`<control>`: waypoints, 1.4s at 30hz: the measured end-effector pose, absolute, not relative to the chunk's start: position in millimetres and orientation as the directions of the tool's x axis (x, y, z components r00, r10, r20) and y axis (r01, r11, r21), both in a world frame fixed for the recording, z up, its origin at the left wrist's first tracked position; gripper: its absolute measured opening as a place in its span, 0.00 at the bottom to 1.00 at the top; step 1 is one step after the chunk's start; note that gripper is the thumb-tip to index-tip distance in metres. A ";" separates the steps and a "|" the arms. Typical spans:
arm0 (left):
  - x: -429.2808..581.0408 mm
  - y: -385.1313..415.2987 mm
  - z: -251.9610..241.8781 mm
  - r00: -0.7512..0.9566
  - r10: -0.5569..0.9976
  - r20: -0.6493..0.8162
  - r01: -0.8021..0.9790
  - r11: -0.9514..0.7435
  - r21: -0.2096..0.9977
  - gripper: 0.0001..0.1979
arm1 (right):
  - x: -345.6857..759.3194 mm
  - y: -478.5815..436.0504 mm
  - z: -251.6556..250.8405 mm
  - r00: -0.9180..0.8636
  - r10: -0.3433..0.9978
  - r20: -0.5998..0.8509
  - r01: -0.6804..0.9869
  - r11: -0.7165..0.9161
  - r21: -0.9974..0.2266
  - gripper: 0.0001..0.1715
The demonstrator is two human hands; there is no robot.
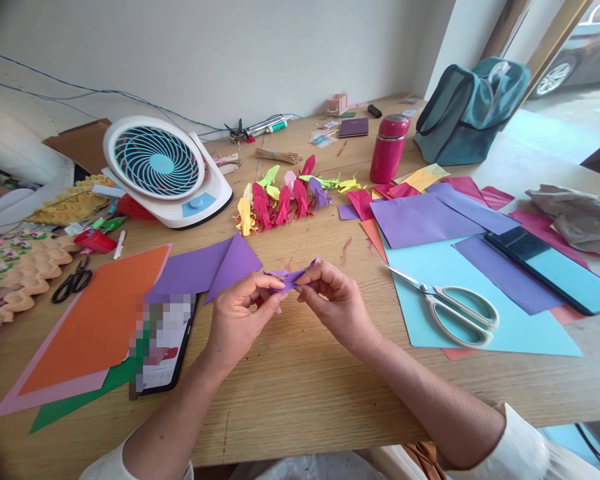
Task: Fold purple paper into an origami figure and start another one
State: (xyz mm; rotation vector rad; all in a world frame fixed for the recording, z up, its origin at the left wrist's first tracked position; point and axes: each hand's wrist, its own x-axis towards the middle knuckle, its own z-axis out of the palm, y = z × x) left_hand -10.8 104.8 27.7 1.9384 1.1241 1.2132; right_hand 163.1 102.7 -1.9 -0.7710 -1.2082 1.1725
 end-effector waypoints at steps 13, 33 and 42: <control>-7.6 102.5 36.3 0.199 0.841 0.504 0.393 -0.539 0.745 0.03 | 162.5 100.3 -0.3 -0.064 0.942 0.329 -0.195 0.312 -0.930 0.04; 0.9 95.5 28.2 0.056 0.823 0.565 0.498 -0.514 0.699 0.05 | 151.6 94.1 3.4 0.070 0.937 0.342 -0.020 0.345 -0.939 0.11; 1.9 94.3 27.2 0.047 0.825 0.562 0.523 -0.500 0.690 0.06 | 150.8 93.6 9.5 0.068 0.965 0.253 -0.089 0.259 -0.962 0.26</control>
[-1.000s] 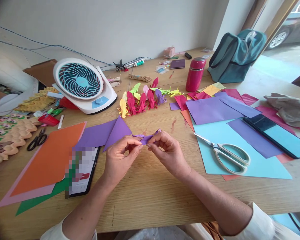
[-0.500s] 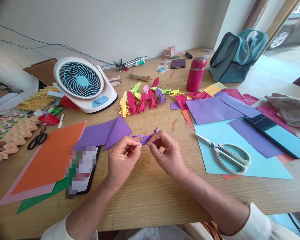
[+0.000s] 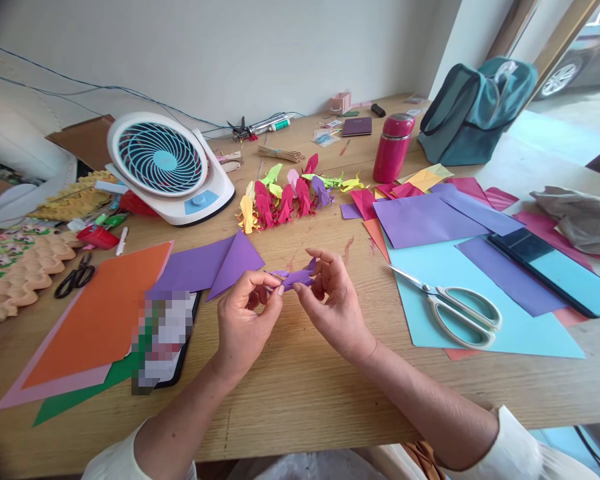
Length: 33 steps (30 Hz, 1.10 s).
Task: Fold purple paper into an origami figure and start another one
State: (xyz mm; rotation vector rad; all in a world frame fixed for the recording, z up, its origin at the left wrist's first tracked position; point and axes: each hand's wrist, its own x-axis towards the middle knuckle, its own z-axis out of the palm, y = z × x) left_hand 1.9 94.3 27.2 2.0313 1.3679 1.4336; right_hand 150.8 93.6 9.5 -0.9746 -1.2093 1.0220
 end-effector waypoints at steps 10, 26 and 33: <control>1.4 94.7 22.0 0.060 0.833 0.549 0.511 -0.498 0.700 0.06 | 150.9 97.4 5.3 0.021 0.976 0.219 -0.174 0.219 -0.960 0.27; 5.1 92.8 18.2 -0.001 0.892 0.453 0.423 -0.410 0.808 0.06 | 148.2 93.6 6.3 0.051 0.964 0.262 -0.151 0.267 -0.952 0.24; 8.8 92.4 22.7 -0.030 0.930 0.366 0.360 -0.331 0.872 0.06 | 146.7 94.0 6.1 0.035 0.959 0.281 -0.122 0.283 -0.951 0.26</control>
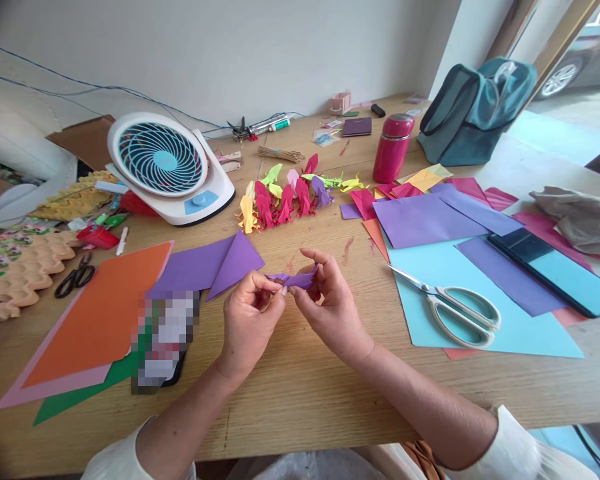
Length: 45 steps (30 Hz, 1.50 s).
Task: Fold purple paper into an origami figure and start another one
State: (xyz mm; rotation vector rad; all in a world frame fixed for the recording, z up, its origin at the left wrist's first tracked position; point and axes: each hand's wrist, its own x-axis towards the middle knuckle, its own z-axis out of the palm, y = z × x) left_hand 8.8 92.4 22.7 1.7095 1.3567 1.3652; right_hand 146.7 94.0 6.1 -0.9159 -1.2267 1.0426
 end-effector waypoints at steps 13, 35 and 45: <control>4.7 97.0 23.3 -0.027 0.938 0.345 0.291 -0.323 0.901 0.07 | 153.9 97.6 6.1 0.051 0.968 0.244 -0.147 0.249 -0.957 0.26; -0.2 99.4 22.5 0.063 0.916 0.396 0.361 -0.391 0.847 0.07 | 151.7 97.2 11.3 0.046 0.983 0.178 -0.203 0.184 -0.962 0.28; -3.2 102.4 27.0 0.253 0.745 0.617 0.561 -0.633 0.534 0.11 | 156.4 102.2 12.6 0.062 0.998 0.027 -0.246 0.042 -0.968 0.30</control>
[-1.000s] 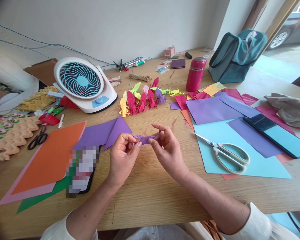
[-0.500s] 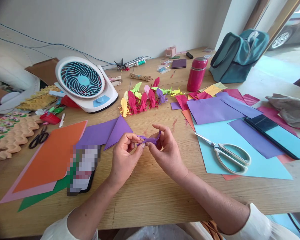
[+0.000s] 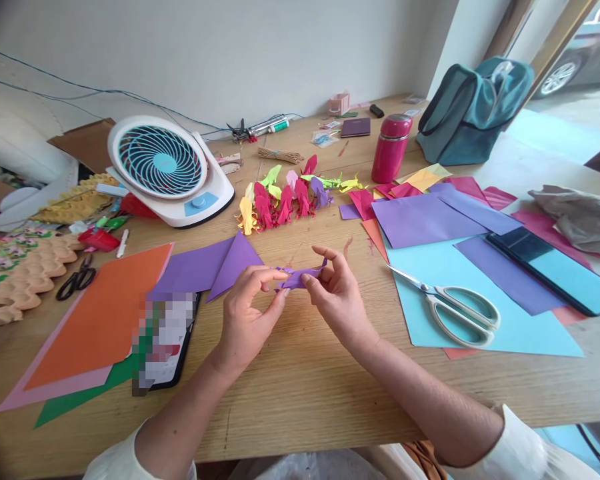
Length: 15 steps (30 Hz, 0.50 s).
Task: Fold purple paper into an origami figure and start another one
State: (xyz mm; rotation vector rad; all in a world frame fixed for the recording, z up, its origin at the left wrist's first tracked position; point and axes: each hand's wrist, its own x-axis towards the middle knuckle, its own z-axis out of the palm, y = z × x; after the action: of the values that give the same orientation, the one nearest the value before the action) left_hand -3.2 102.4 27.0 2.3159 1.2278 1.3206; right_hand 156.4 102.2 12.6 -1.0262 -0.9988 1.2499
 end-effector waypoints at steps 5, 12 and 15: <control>-7.6 103.2 23.7 0.287 0.705 0.649 0.633 -0.648 0.424 0.10 | 156.8 101.3 13.3 0.049 0.999 0.006 -0.236 0.017 -0.972 0.30; -16.5 106.2 25.1 0.415 0.604 0.681 0.701 -0.689 0.185 0.09 | 157.6 99.8 13.7 0.019 1.000 0.010 -0.237 0.014 -0.971 0.29; -15.3 106.9 27.6 0.392 0.634 0.667 0.691 -0.681 0.242 0.06 | 156.6 99.8 12.6 -0.020 0.997 0.072 -0.257 0.064 -0.964 0.30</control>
State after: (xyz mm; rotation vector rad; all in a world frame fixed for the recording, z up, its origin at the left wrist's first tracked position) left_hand -15.3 106.9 27.6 2.6814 1.2792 1.2301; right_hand 156.6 99.8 12.6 -0.9537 -1.0687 1.2915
